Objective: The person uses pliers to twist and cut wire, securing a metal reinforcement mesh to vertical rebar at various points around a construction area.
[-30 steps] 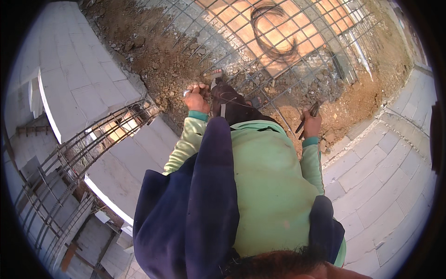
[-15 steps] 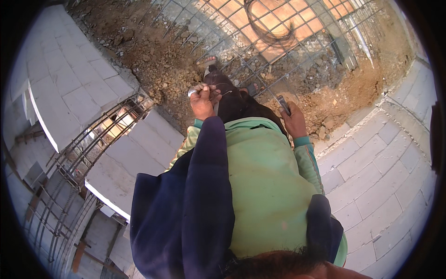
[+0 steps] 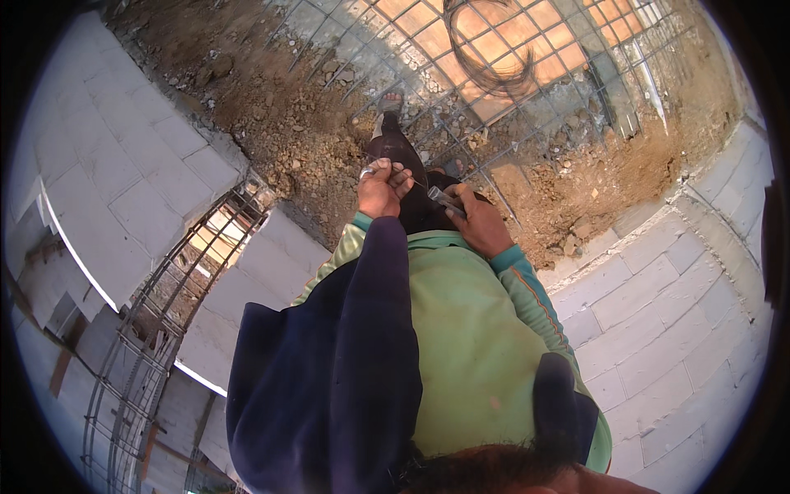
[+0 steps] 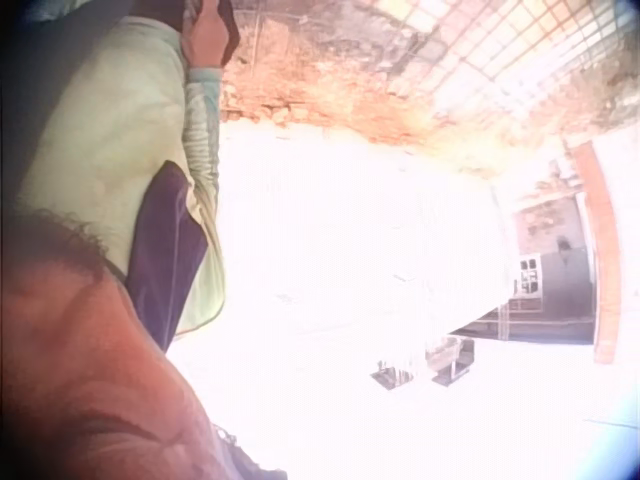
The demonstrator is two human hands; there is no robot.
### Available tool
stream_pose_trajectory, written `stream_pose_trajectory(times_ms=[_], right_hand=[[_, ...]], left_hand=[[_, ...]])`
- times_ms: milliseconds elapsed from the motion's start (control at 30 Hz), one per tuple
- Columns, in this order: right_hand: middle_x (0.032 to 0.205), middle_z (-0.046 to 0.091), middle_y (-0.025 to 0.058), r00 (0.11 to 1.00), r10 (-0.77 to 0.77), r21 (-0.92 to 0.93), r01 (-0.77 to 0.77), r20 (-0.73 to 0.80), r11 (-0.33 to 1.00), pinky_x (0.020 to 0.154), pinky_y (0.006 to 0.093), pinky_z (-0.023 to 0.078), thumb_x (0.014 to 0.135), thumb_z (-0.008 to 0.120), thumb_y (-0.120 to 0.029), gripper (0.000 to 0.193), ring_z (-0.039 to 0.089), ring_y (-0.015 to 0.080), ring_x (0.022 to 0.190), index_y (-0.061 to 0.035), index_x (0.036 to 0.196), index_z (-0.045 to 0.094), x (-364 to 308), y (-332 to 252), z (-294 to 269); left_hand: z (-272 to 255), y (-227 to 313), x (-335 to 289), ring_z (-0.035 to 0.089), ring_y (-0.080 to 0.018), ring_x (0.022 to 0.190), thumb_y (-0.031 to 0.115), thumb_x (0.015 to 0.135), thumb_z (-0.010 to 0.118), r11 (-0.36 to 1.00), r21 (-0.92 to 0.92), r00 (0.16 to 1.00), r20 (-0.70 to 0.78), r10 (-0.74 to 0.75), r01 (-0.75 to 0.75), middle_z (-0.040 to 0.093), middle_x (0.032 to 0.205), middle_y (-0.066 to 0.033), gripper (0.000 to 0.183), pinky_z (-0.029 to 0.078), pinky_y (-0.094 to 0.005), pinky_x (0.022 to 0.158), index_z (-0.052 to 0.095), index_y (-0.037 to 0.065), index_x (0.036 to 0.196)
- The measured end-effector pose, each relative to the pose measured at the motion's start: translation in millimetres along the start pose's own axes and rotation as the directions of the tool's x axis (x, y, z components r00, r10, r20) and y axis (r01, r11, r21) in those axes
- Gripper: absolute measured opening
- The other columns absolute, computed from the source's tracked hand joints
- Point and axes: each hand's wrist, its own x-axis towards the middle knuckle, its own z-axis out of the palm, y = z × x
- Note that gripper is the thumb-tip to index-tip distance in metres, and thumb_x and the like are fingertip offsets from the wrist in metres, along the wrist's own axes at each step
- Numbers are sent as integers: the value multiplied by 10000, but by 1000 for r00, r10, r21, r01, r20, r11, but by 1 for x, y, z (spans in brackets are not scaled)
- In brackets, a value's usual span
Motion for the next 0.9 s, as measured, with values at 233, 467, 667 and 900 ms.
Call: stream_pose_trajectory(times_ms=[233,467,667,900], right_hand=[[861,669,216,970,186,-184,-157,154,970,715,539,482,926,636,-254,246,649,434,876,-130,1116,541,65,-11,3],[801,650,207,917,389,-83,-395,-88,915,669,506,479,944,619,-232,193,643,424,805,-129,1103,584,77,-3,-2],[752,601,-2,736,594,450,-433,-323,781,572,268,467,1008,581,-174,117,580,87,649,-74,1067,598,63,25,-56],[721,536,10,637,612,596,-284,-469,751,544,252,437,1028,549,-153,81,505,100,601,-80,1064,555,70,42,-141]], left_hand=[[-6,53,68,697,-210,777,164,1010,588,976,206,997,25,-76,69,670,915,-62,72,603,-351,612,616,119,1059],[19,105,76,646,-196,988,231,995,627,750,661,972,172,-159,5,653,1165,-132,418,581,-332,770,495,19,1330],[32,115,76,640,-240,1004,210,915,672,43,920,894,389,-222,-390,667,1169,-131,412,531,-400,828,590,15,1268],[84,131,49,616,-386,1040,348,885,681,-227,793,814,492,-309,-566,650,1063,-183,443,492,-492,894,624,41,1200]])
